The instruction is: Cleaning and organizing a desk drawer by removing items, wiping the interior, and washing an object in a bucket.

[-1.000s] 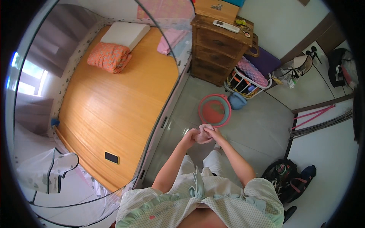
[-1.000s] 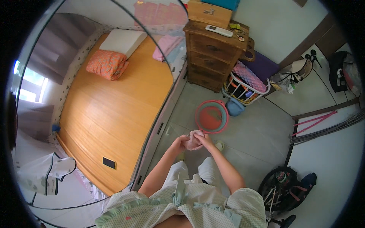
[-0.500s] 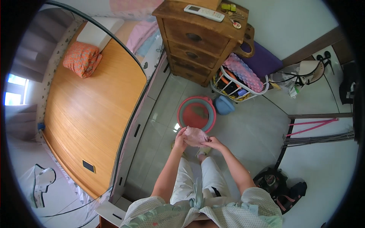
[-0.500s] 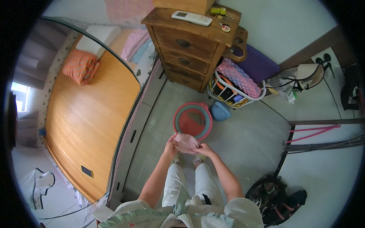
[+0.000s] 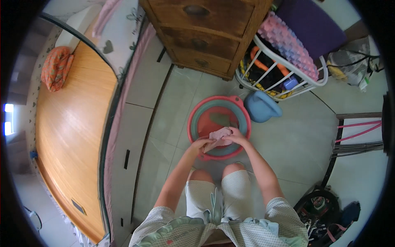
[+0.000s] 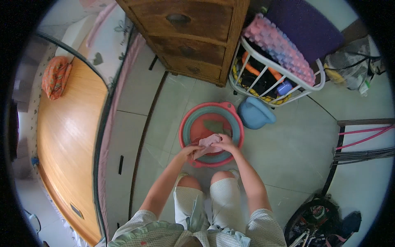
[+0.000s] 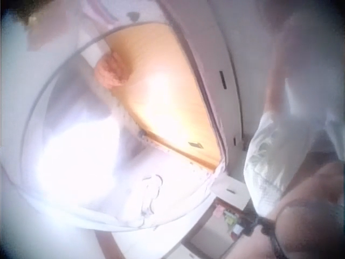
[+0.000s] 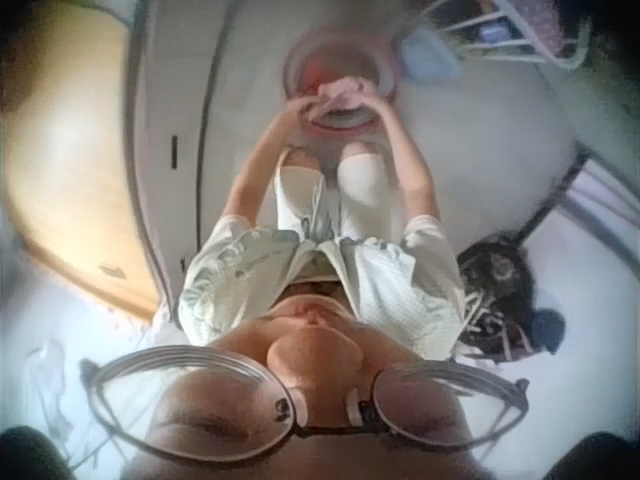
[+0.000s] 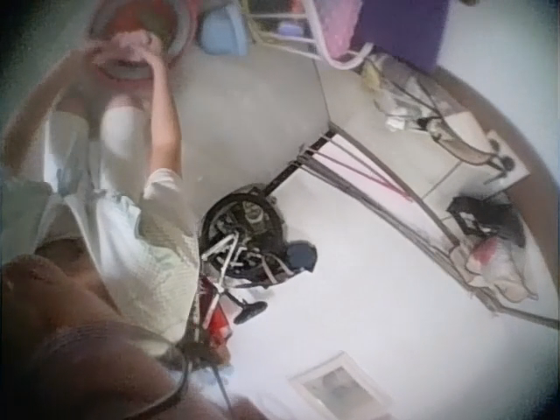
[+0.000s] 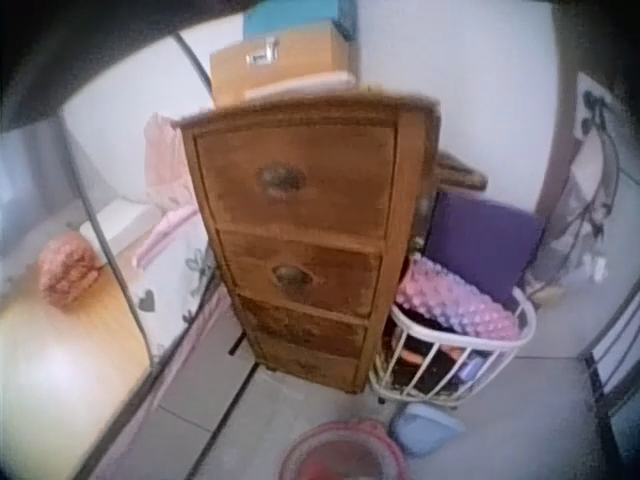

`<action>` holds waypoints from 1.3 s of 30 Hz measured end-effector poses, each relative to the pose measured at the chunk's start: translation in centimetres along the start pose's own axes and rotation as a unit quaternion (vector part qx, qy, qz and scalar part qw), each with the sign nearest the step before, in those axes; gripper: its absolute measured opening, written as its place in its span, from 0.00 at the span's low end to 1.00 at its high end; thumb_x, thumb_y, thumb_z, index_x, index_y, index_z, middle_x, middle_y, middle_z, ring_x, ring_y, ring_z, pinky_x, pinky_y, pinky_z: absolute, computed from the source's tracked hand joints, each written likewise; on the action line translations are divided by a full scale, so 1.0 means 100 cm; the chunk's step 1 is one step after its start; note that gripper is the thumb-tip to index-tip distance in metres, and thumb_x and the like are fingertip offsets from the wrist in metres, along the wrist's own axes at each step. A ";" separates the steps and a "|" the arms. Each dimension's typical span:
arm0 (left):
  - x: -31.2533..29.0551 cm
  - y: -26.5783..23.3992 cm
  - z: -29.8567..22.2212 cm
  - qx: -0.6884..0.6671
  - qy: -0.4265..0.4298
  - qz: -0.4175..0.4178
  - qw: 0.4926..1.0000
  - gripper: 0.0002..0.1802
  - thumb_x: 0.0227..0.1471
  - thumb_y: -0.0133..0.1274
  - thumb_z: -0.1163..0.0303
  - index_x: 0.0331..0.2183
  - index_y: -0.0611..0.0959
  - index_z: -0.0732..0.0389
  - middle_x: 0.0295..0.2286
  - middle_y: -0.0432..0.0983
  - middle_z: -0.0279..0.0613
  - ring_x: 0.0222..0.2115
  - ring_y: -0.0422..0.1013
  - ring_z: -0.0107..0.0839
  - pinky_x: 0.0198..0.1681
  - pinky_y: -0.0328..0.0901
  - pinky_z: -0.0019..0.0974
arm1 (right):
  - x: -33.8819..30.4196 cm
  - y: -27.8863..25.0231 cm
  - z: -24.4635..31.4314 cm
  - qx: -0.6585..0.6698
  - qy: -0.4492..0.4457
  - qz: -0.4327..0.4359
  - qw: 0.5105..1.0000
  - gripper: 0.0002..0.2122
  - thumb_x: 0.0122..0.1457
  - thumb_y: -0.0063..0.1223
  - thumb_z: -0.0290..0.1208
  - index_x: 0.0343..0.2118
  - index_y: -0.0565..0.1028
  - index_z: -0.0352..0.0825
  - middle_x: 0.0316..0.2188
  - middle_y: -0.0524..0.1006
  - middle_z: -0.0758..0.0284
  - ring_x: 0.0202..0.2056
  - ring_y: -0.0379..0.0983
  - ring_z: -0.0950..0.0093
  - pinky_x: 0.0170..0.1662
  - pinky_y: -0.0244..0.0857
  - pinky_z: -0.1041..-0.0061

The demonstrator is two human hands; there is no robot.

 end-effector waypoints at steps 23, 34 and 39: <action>0.152 -0.057 -0.026 0.707 0.246 -0.270 0.606 0.19 0.43 0.51 0.60 0.35 0.75 0.63 0.28 0.74 0.47 0.31 0.72 0.40 0.31 0.67 0.39 | 0.077 -0.011 -0.178 -0.433 0.075 -0.198 0.876 0.16 0.48 0.49 0.42 0.33 0.70 0.33 0.26 0.74 0.54 0.30 0.71 0.59 0.33 0.65 0.62; 0.172 -0.042 -0.010 0.103 0.308 -0.148 0.934 0.22 0.52 0.40 0.55 0.39 0.72 0.64 0.36 0.71 0.46 0.36 0.67 0.37 0.38 0.61 0.38 | 0.068 0.033 -0.137 -0.047 -0.070 -0.327 0.941 0.17 0.53 0.46 0.40 0.22 0.70 0.27 0.19 0.72 0.53 0.22 0.70 0.59 0.26 0.61 0.66; 0.177 -0.050 -0.004 0.389 0.336 -0.234 0.825 0.27 0.53 0.33 0.54 0.42 0.69 0.68 0.36 0.69 0.58 0.40 0.66 0.47 0.40 0.59 0.43 | 0.071 0.035 -0.148 -0.003 -0.026 -0.364 0.931 0.17 0.55 0.40 0.42 0.27 0.73 0.30 0.24 0.73 0.51 0.28 0.70 0.54 0.31 0.62 0.62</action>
Point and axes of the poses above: each hand's wrist, its own x-axis towards the middle knuckle, its own y-axis out of the palm, z = x × y, the point moved 9 cm from there along x, towards the middle knuckle
